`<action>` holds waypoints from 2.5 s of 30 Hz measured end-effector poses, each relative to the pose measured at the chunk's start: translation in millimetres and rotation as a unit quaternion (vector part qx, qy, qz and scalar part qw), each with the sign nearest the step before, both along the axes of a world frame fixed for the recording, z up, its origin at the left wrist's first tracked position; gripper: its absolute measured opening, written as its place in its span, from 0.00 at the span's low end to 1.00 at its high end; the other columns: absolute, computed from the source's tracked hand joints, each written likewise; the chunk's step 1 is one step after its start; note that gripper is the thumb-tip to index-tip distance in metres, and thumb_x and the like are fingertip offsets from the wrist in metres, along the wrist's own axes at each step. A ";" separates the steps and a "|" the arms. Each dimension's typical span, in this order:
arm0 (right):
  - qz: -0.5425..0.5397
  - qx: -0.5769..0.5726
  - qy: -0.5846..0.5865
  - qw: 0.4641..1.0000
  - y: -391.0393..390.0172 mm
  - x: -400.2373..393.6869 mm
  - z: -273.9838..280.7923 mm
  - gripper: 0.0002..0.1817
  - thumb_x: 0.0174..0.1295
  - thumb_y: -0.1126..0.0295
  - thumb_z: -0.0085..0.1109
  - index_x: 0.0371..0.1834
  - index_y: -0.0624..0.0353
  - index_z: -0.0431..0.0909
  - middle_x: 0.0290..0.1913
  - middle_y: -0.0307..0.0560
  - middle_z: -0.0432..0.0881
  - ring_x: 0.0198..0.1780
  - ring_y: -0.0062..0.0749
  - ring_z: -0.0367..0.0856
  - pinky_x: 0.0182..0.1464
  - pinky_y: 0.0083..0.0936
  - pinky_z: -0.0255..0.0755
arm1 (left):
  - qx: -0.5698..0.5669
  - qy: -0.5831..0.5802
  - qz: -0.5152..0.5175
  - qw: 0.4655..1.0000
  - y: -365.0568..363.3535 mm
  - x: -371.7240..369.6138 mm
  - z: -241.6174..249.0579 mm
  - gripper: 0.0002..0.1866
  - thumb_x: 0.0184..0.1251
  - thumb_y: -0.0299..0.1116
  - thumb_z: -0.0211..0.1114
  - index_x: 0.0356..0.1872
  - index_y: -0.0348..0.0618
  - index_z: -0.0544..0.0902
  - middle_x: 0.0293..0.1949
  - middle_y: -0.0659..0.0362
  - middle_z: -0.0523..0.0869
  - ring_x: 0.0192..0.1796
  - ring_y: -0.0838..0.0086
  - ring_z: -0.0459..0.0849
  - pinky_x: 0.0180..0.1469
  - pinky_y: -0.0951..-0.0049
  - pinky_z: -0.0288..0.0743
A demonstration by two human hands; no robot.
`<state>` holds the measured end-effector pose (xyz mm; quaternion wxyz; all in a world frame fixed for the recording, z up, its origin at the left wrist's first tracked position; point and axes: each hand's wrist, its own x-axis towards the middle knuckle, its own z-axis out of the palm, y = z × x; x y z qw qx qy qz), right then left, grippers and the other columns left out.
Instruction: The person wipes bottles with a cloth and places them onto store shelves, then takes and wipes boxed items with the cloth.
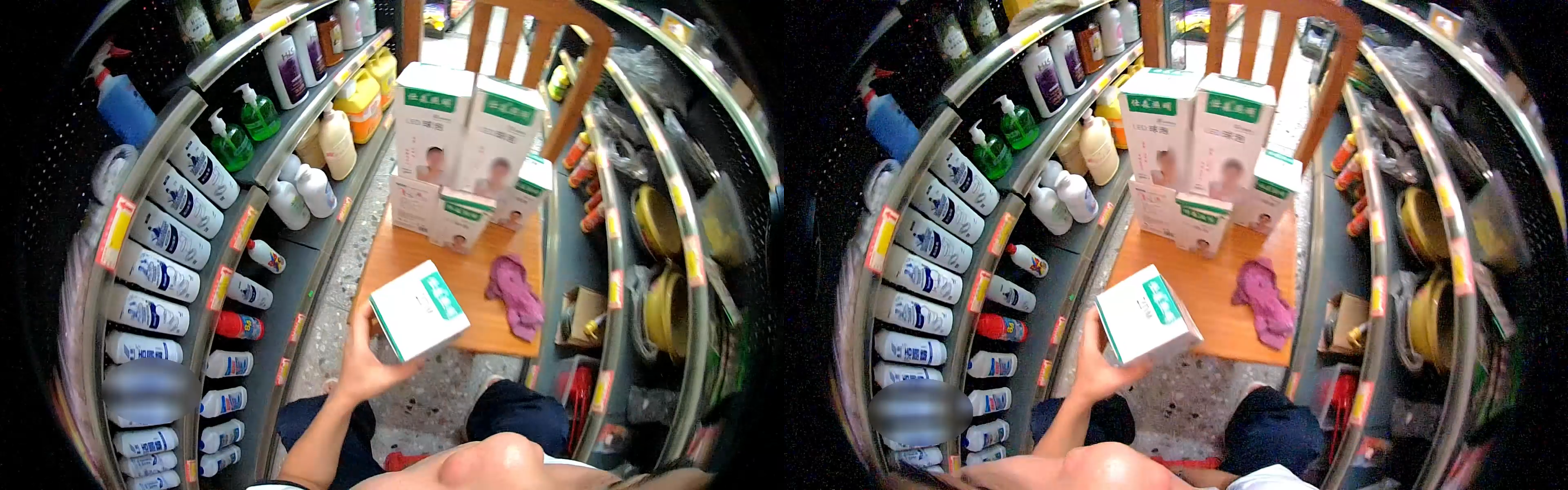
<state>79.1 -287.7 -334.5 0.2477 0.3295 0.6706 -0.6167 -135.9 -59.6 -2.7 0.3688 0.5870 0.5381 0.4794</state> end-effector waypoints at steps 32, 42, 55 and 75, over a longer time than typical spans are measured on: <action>-0.021 0.278 0.146 0.949 179.7 -46.8 106.9 0.23 0.67 0.53 0.50 0.55 0.57 0.79 0.49 0.60 0.84 0.50 0.56 0.83 0.54 0.43 0.75 | 0.109 0.039 -0.132 0.984 84.5 3.1 21.2 0.55 0.39 0.30 0.82 0.71 0.36 0.59 0.64 0.50 0.73 0.69 0.62 0.71 0.72 0.61 0.63; 0.032 0.696 0.081 0.713 114.8 -16.3 522.9 0.15 0.61 0.65 0.58 0.49 0.59 0.77 0.44 0.52 0.79 0.52 0.44 0.78 0.52 0.39 0.71 | 0.141 -0.004 -0.088 0.986 58.3 -10.1 22.1 0.54 0.39 0.30 0.84 0.69 0.34 0.61 0.64 0.48 0.73 0.67 0.62 0.72 0.70 0.60 0.66; 0.230 0.555 0.157 0.784 75.1 -50.7 634.9 0.18 0.60 0.66 0.59 0.50 0.63 0.84 0.46 0.54 0.85 0.47 0.52 0.84 0.46 0.59 0.76 | 0.093 -0.027 -0.118 0.988 39.8 -0.3 30.1 0.52 0.43 0.30 0.82 0.69 0.30 0.59 0.64 0.45 0.71 0.68 0.59 0.72 0.71 0.61 0.65; -0.246 0.600 -0.116 0.752 339.1 66.0 303.1 0.26 0.59 0.67 0.63 0.63 0.56 0.71 0.66 0.57 0.69 0.64 0.59 0.70 0.58 0.54 0.71 | 0.029 0.057 -0.093 0.994 61.2 4.1 8.1 0.53 0.41 0.31 0.80 0.71 0.37 0.58 0.65 0.50 0.69 0.70 0.61 0.69 0.73 0.58 0.61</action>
